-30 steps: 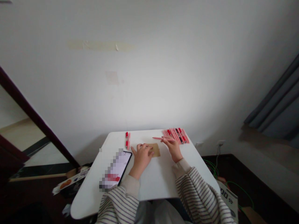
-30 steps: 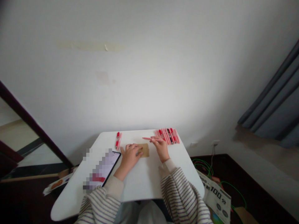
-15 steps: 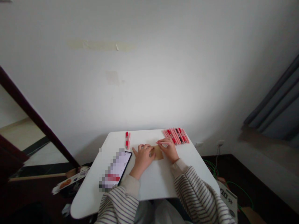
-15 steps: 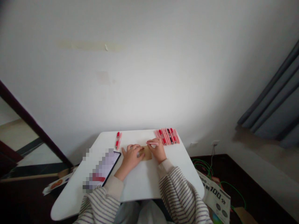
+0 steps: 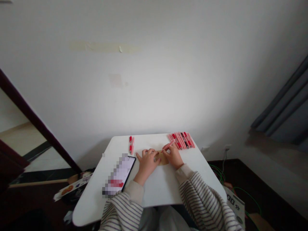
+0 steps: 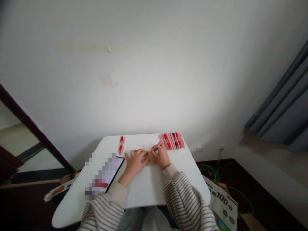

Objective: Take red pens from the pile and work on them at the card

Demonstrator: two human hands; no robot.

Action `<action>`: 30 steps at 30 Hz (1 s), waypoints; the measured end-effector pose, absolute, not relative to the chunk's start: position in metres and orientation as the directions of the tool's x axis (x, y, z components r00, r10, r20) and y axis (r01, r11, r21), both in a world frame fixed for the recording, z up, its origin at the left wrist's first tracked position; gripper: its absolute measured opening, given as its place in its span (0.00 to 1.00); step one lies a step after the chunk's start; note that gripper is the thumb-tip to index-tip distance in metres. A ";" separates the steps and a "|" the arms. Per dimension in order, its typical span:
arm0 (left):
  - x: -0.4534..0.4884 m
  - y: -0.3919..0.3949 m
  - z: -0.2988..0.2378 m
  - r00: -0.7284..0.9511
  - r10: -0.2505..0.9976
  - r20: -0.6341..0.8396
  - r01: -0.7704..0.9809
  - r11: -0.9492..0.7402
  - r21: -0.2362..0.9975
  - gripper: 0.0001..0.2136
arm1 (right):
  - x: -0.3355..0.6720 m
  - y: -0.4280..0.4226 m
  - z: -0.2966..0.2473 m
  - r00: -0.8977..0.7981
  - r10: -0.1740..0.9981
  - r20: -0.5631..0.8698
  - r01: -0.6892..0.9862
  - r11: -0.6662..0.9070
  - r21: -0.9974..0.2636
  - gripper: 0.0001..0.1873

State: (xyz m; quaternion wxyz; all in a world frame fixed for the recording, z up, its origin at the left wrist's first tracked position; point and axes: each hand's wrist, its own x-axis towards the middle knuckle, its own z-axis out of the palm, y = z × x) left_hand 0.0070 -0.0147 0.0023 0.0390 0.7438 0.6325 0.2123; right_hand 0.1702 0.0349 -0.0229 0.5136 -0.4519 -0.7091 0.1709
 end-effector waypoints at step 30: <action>0.005 0.001 -0.006 0.047 0.937 0.346 0.951 -0.148 0.270 0.15 | 0.174 0.040 -0.022 0.080 0.783 0.617 0.348 0.558 -0.753 0.12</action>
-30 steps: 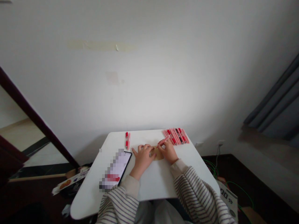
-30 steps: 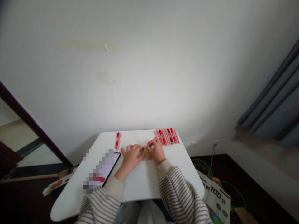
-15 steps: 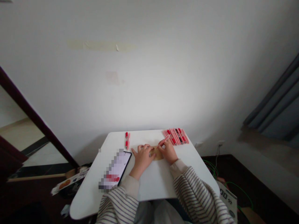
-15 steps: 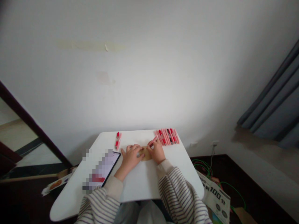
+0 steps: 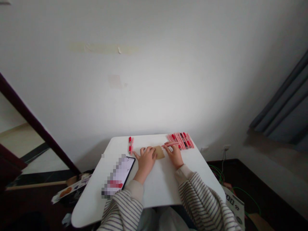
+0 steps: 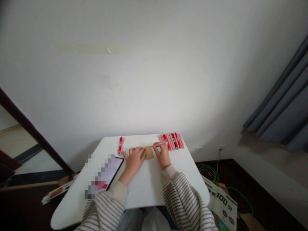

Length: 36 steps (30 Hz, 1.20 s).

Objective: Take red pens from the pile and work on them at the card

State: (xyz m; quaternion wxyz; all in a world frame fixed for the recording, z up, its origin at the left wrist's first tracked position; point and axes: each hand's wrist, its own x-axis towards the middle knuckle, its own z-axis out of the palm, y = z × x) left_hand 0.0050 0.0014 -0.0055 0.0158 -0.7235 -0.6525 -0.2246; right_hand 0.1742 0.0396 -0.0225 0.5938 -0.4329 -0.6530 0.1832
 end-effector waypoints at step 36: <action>0.007 0.015 -0.008 -0.047 0.914 0.403 0.949 -0.085 0.304 0.16 | 0.187 0.038 -0.004 0.070 0.962 0.266 -0.401 0.271 -0.875 0.34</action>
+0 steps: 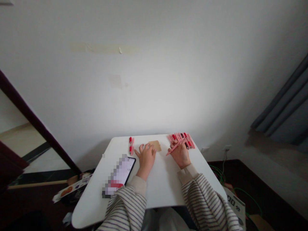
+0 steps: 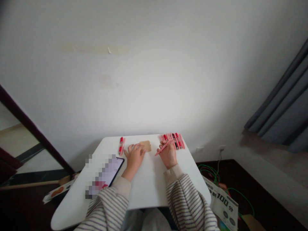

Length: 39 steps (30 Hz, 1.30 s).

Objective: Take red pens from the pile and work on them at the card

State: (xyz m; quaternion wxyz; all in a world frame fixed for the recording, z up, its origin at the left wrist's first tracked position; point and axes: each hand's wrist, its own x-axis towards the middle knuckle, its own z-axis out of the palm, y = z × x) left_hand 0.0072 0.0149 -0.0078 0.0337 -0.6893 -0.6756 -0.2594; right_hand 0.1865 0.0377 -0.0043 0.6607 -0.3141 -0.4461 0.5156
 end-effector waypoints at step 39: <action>0.009 0.029 0.006 -0.207 0.843 0.496 0.834 -0.113 0.540 0.12 | 0.199 0.025 -0.011 -0.250 0.672 0.697 0.728 0.605 -0.323 0.13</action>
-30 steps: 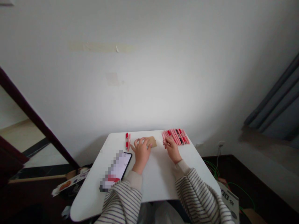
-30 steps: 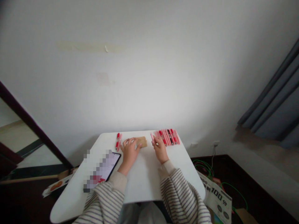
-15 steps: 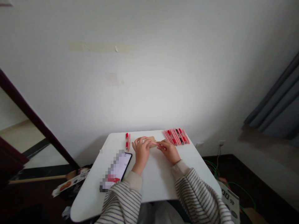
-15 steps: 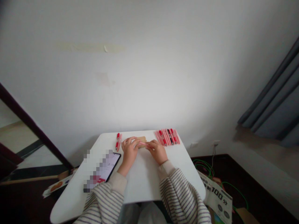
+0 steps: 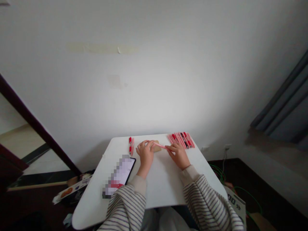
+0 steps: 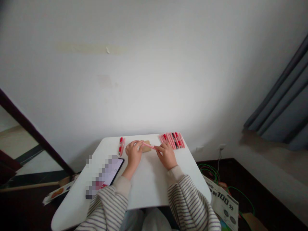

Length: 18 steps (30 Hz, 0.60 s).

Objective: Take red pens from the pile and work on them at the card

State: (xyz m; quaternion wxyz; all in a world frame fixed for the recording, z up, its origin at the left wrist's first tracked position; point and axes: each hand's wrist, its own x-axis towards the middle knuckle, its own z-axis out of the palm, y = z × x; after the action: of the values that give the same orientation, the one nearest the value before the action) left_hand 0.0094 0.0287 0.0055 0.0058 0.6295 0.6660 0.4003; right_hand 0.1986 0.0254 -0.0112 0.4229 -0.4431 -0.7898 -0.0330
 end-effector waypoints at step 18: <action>0.120 0.069 0.001 0.031 0.895 0.445 0.861 -0.250 0.443 0.14 | 0.250 0.043 -0.013 0.273 0.708 0.651 0.903 0.045 -0.427 0.13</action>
State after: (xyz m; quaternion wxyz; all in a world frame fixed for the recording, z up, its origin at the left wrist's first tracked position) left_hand 0.1202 0.0686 0.0006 0.0257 0.7175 0.6120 0.3318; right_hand 0.2502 0.0428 -0.0130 0.4153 -0.6811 -0.5915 -0.1172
